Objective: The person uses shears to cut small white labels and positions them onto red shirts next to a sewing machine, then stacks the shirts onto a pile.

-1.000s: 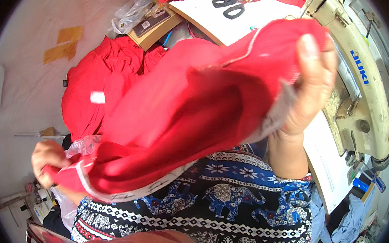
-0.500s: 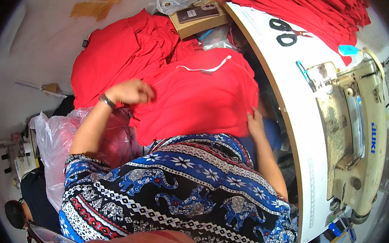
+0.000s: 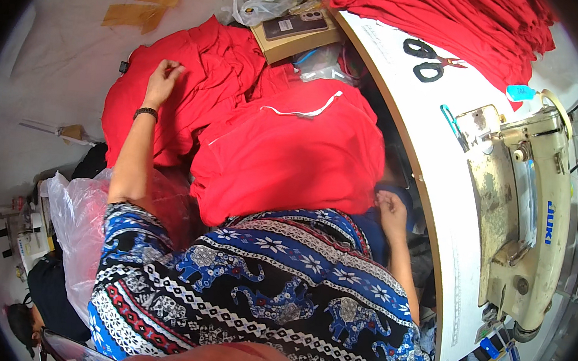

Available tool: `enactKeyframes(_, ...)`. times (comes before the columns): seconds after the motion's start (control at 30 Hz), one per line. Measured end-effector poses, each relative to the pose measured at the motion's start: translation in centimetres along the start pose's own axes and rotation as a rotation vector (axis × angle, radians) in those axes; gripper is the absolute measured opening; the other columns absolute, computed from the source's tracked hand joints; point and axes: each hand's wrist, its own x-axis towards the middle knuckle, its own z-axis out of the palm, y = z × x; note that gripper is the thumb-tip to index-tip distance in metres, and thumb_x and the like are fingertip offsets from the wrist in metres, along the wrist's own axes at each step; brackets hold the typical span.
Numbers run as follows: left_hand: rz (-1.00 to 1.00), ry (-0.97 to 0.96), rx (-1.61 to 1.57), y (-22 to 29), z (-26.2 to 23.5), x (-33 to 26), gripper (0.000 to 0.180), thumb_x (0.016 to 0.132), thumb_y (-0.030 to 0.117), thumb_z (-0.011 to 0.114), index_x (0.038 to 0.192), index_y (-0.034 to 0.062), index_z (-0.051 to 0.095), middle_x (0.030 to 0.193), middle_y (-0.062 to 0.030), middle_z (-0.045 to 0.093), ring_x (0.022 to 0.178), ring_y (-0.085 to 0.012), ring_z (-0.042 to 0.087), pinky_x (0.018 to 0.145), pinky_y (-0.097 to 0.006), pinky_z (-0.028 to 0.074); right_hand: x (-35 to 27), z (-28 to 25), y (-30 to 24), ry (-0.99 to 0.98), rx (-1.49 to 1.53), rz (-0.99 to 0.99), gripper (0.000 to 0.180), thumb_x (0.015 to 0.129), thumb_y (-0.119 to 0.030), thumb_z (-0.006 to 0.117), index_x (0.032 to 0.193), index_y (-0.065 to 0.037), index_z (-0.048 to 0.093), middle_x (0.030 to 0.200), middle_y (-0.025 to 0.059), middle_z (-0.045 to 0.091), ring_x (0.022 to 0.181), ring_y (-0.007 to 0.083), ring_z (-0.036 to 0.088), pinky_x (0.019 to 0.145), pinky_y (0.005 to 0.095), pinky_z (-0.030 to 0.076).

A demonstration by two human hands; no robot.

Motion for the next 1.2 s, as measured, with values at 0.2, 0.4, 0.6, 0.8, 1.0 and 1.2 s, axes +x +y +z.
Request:
enactKeyframes(0.2,0.162,0.027,0.173,-1.7,1.7,-1.5,0.031,0.089,0.025,0.060,0.113,0.0054,0.064,0.103,-0.0159,0.067,0.100,-0.0334,0.062,0.091,-0.039,0.048,0.6,2.1,-3.7,-0.033,0.022,-0.292,0.019,0.091,-0.002,0.056,0.109,0.004,0.061,0.102,0.0090,0.067,0.090,0.0124,0.063,0.082,0.0238,0.050)
enactKeyframes(0.4,-0.249,0.363,0.111,-3.1,-4.1,3.8,0.027,0.094,0.024,0.050,0.096,-0.0009,0.061,0.096,-0.0226,0.065,0.089,-0.0373,0.062,0.083,-0.043,0.048,-0.3,2.2,-4.8,0.011,0.045,-0.237,0.019,0.092,-0.003,0.057,0.109,0.002,0.062,0.104,0.0094,0.068,0.089,0.0124,0.064,0.081,0.0244,0.050)
enactKeyframes(0.6,0.179,0.116,-0.315,17.2,-9.8,-0.1,0.021,0.099,0.020,0.050,0.092,0.0021,0.057,0.084,-0.0014,0.059,0.076,-0.0100,0.052,0.071,-0.026,0.046,-2.0,3.1,-9.7,-0.171,0.348,-0.056,0.032,0.098,-0.023,0.052,0.121,-0.002,0.056,0.114,0.0114,0.064,0.097,0.0178,0.063,0.081,0.0273,0.051)
enactKeyframes(0.8,0.551,-0.924,-0.550,32.0,1.8,-15.5,0.024,0.096,0.018,0.050,0.111,-0.0001,0.057,0.120,-0.0189,0.057,0.105,-0.0326,0.060,0.088,-0.040,0.048,-1.1,4.0,-14.0,-0.431,0.899,0.020,0.065,0.097,-0.052,0.042,0.142,-0.006,0.034,0.136,0.0156,0.049,0.117,0.0251,0.054,0.097,0.0382,0.044)
enactKeyframes(1.0,0.551,-1.124,-0.375,29.9,8.9,-15.3,0.026,0.091,0.015,0.058,0.112,0.0006,0.058,0.116,-0.0184,0.061,0.107,-0.0334,0.059,0.091,-0.040,0.047,-0.9,2.7,-8.8,0.110,0.438,0.027,0.060,0.091,-0.016,0.063,0.140,0.000,0.034,0.136,0.0175,0.048,0.123,0.0248,0.049,0.106,0.0363,0.037)
enactKeyframes(1.2,0.622,-0.232,-0.201,25.2,13.1,-8.1,0.032,0.083,0.016,0.065,0.110,0.0002,0.061,0.104,-0.0174,0.064,0.100,-0.0322,0.062,0.088,-0.039,0.049,-0.8,3.3,-6.9,0.372,0.015,-0.234,0.040,0.085,-0.005,0.064,0.124,-0.004,0.054,0.127,0.0117,0.056,0.117,0.0240,0.054,0.099,0.0364,0.041)
